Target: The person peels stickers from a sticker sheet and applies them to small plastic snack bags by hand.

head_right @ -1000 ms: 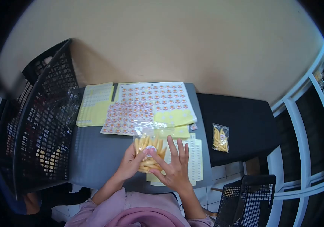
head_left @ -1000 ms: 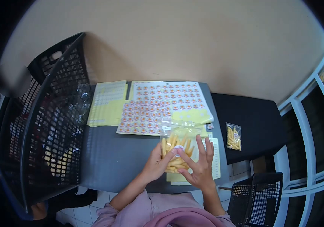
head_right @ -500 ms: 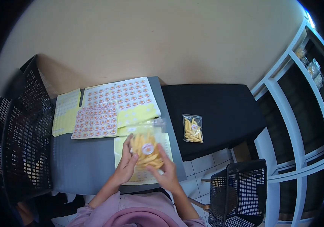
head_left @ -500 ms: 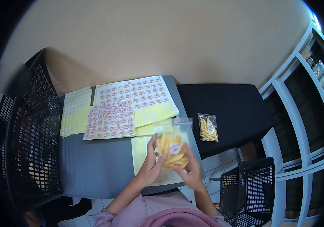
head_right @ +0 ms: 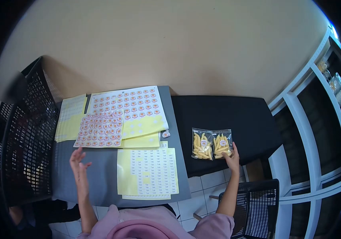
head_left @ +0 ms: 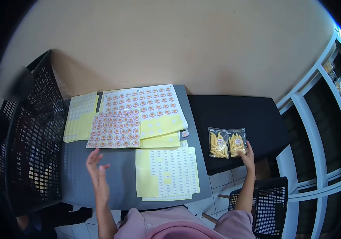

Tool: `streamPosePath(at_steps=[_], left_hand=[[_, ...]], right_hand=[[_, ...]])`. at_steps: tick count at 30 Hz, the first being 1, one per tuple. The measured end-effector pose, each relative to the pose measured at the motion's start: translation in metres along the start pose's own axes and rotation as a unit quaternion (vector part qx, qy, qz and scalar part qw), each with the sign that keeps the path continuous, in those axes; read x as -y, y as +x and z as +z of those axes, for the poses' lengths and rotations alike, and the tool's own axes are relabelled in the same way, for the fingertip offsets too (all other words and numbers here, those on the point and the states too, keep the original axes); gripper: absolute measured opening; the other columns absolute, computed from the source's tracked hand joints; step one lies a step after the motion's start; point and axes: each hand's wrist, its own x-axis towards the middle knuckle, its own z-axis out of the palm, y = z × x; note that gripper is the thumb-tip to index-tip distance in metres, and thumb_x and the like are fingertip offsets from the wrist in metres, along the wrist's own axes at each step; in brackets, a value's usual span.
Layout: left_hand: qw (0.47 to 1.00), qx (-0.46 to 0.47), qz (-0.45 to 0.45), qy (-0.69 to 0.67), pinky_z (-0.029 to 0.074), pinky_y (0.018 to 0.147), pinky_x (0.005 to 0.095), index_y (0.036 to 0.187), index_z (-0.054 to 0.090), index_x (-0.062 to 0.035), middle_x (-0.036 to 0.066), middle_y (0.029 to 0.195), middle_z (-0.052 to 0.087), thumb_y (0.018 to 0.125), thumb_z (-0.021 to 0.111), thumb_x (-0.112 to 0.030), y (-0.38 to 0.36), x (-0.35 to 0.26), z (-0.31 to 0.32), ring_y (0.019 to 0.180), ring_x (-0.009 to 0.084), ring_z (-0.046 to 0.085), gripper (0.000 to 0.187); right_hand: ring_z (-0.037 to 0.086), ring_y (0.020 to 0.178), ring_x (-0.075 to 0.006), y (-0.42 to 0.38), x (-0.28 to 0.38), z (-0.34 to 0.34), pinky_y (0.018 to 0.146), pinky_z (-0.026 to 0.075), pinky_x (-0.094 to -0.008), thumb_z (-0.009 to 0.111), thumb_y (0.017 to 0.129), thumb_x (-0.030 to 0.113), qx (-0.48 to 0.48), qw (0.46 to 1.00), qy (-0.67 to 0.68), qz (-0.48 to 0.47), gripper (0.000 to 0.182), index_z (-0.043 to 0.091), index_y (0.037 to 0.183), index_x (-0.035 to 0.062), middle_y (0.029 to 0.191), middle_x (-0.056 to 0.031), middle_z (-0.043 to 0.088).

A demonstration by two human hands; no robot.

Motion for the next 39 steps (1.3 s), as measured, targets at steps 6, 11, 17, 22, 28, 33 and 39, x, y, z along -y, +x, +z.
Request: streamPosePath(at_steps=[6, 11, 17, 22, 28, 33, 39], left_hand=[[0.976, -0.158, 0.105, 0.109, 0.039, 0.079, 0.0314, 0.122, 0.031, -0.0036, 0.014, 0.128, 0.033, 0.087, 0.038, -0.025, -0.015, -0.019, -0.047, 0.106, 0.0208, 0.039, 0.041], [0.855, -0.264, 0.427, 0.129, 0.037, 0.072, 0.0307, 0.113, 0.037, -0.0033, 0.012, 0.107, 0.043, 0.087, 0.042, -0.03, -0.042, -0.05, -0.098, 0.092, 0.02, 0.041, 0.038], [0.646, -0.38, 0.637, 0.18, 0.034, 0.08, 0.0341, 0.114, 0.045, -0.0114, 0.005, 0.106, 0.044, 0.085, 0.043, -0.032, -0.09, -0.106, -0.191, 0.093, 0.0185, 0.042, 0.035], [0.606, -0.406, 0.653, 0.205, 0.028, 0.09, 0.0399, 0.111, 0.051, -0.0114, 0.007, 0.112, 0.043, 0.082, 0.041, -0.028, -0.127, -0.166, -0.274, 0.101, 0.0199, 0.041, 0.035], [0.804, -0.281, 0.459, 0.252, 0.033, 0.08, 0.0336, 0.115, 0.041, 0.0026, 0.014, 0.107, 0.041, 0.082, 0.039, -0.02, -0.076, -0.242, -0.378, 0.093, 0.0205, 0.042, 0.04], [0.794, -0.105, 0.283, 0.528, 0.041, 0.064, 0.0231, 0.1, 0.051, -0.0036, 0.002, 0.084, 0.052, 0.081, 0.053, -0.014, 0.067, -0.266, -0.37, 0.075, 0.0092, 0.05, 0.022], [0.635, 0.232, -0.052, 0.735, 0.046, 0.074, 0.0388, 0.104, 0.051, -0.0048, 0.01, 0.091, 0.057, 0.072, 0.056, -0.012, 0.166, -0.161, -0.414, 0.084, 0.027, 0.057, 0.033]], right_hand=[[0.038, 0.112, -0.0306, -0.018, 0.047, 0.034, 0.095, 0.026, -0.041, 0.062, 0.066, 0.014, -0.17, 0.92, -0.351, -0.036, 0.061, 0.041, 0.122, 0.0054, 0.121, -0.0137, 0.04], [0.039, 0.112, -0.031, -0.033, 0.131, 0.1, 0.094, 0.028, -0.0409, 0.06, 0.069, 0.009, -0.099, 0.937, -0.258, -0.213, 0.048, 0.047, 0.115, 0.0044, 0.118, -0.0148, 0.042], [0.04, 0.111, -0.0309, -0.097, 0.256, 0.219, 0.096, 0.026, -0.0453, 0.063, 0.068, 0.008, 0.134, 0.872, -0.216, -0.418, 0.042, 0.052, 0.108, 0.0058, 0.115, -0.0147, 0.044], [0.041, 0.111, -0.0292, -0.168, 0.328, 0.305, 0.099, 0.021, -0.0494, 0.066, 0.066, 0.012, 0.25, 0.799, -0.158, -0.524, 0.043, 0.054, 0.107, 0.0104, 0.114, -0.0118, 0.045], [0.043, 0.11, -0.0277, -0.243, 0.356, 0.393, 0.098, 0.023, -0.0498, 0.065, 0.067, 0.013, 0.352, 0.786, -0.042, -0.507, 0.04, 0.055, 0.106, 0.0101, 0.114, -0.0114, 0.047], [0.043, 0.108, -0.0301, -0.296, 0.313, 0.441, 0.097, 0.025, -0.0496, 0.065, 0.068, 0.014, 0.416, 0.782, -0.044, -0.463, 0.039, 0.055, 0.105, 0.0078, 0.114, -0.0132, 0.046], [0.045, 0.105, -0.0328, -0.312, 0.284, 0.449, 0.096, 0.029, -0.0479, 0.066, 0.067, 0.014, 0.428, 0.8, -0.073, -0.414, 0.036, 0.057, 0.101, 0.0062, 0.112, -0.0148, 0.048]])
